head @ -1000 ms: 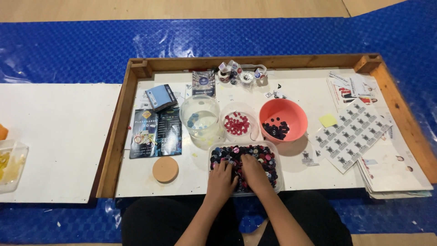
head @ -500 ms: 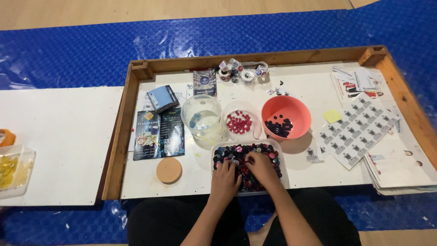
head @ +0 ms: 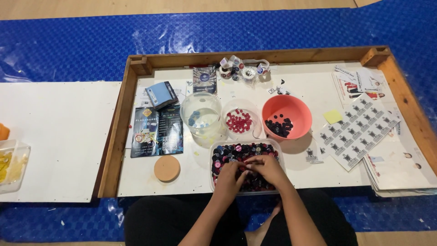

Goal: The person sits on the floor and sorts small colorful buttons from a clear plastic container into a pink bowl. They repeatedly pick up buttons with both hands and transfer them to the bowl.

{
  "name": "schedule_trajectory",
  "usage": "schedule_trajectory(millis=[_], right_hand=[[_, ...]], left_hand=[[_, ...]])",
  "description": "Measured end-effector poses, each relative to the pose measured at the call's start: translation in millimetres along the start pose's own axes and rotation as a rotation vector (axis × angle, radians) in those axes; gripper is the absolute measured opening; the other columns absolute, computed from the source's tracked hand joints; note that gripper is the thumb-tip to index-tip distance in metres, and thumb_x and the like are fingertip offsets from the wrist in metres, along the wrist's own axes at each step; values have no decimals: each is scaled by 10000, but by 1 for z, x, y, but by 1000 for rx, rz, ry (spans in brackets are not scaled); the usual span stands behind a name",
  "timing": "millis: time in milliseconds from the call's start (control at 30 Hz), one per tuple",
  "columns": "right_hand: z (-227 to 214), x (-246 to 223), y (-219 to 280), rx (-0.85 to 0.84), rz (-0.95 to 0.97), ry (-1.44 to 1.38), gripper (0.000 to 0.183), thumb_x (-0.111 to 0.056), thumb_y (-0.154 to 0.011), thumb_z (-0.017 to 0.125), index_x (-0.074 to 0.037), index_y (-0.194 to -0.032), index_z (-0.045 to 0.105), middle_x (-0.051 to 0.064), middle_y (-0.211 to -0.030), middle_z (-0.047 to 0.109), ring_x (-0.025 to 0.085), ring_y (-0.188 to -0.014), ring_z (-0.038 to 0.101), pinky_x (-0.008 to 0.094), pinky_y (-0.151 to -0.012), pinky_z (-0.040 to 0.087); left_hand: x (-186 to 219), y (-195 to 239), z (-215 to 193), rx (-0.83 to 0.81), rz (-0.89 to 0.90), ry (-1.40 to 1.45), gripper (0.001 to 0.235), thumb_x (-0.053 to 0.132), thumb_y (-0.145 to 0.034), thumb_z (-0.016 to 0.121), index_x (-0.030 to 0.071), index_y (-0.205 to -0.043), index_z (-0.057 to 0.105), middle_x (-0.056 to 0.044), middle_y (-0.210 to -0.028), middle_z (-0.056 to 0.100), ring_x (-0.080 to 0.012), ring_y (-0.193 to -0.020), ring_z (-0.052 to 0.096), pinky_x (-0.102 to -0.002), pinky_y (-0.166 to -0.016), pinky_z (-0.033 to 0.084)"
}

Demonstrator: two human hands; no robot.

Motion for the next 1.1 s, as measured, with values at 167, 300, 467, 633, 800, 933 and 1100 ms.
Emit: schedule_trajectory(millis=[167, 300, 467, 633, 800, 933, 1100], right_hand=[[0, 6, 0, -8, 46, 32, 256, -56, -937, 682, -44, -1162, 803, 147, -1001, 825, 181, -851, 782, 281, -836, 607], [-4, -5, 8, 27, 41, 195, 237, -75, -951, 673, -50, -1151, 799, 190, -935, 820, 214, -829, 803, 323, -785, 621], [-6, -11, 13, 82, -7, 391, 208, -159, -963, 654, -143, -1142, 759, 112, -980, 828, 263, -942, 788, 391, -878, 597], [-2, -21, 23, 154, -80, 560, 111, -226, -957, 681, -183, -1031, 751, 61, -1031, 823, 272, -982, 775, 391, -872, 599], [-4, -4, 14, 333, -238, 821, 191, -186, -998, 590, -67, -960, 734, 156, -927, 761, 341, -939, 717, 404, -842, 577], [-11, 8, 4, 390, -258, 876, 196, -158, -1005, 592, -42, -966, 744, 135, -873, 738, 295, -895, 718, 367, -833, 582], [-16, -13, 0, 395, -327, 678, 162, -230, -990, 652, -152, -1035, 787, 75, -932, 753, 284, -964, 731, 377, -884, 565]], left_hand=[[-9, 1, 1, 1, -87, 25, 233, 140, -915, 706, 128, -1138, 640, -78, -976, 652, -269, -954, 638, -384, -866, 506], [-5, 1, -2, 6, -66, -16, 225, 102, -906, 704, 126, -1122, 647, -81, -976, 663, -288, -960, 661, -395, -886, 527], [2, 1, -9, 20, -14, -99, 209, 90, -914, 687, 109, -1117, 639, -101, -983, 635, -308, -959, 638, -403, -894, 524], [-16, 0, 0, 4, 17, -209, 209, 96, -922, 669, 107, -1126, 625, -105, -1029, 629, -304, -984, 635, -394, -893, 522], [-33, 3, 22, -78, 86, -390, 214, 210, -885, 751, 64, -1030, 695, -124, -1006, 655, -304, -943, 619, -391, -858, 505], [-40, 4, 29, -37, 141, -451, 219, 193, -811, 796, 73, -964, 697, -130, -968, 660, -324, -920, 623, -396, -833, 510], [-35, 4, 30, 78, 277, -565, 105, 135, -804, 761, 87, -870, 696, -118, -836, 643, -310, -840, 619, -375, -732, 493]])
Point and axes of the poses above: each hand's wrist, its own y-axis away from the middle knuckle, its own z-axis out of the palm, x = y × z, the point moved 6 cm from there along -y, towards the middle knuckle
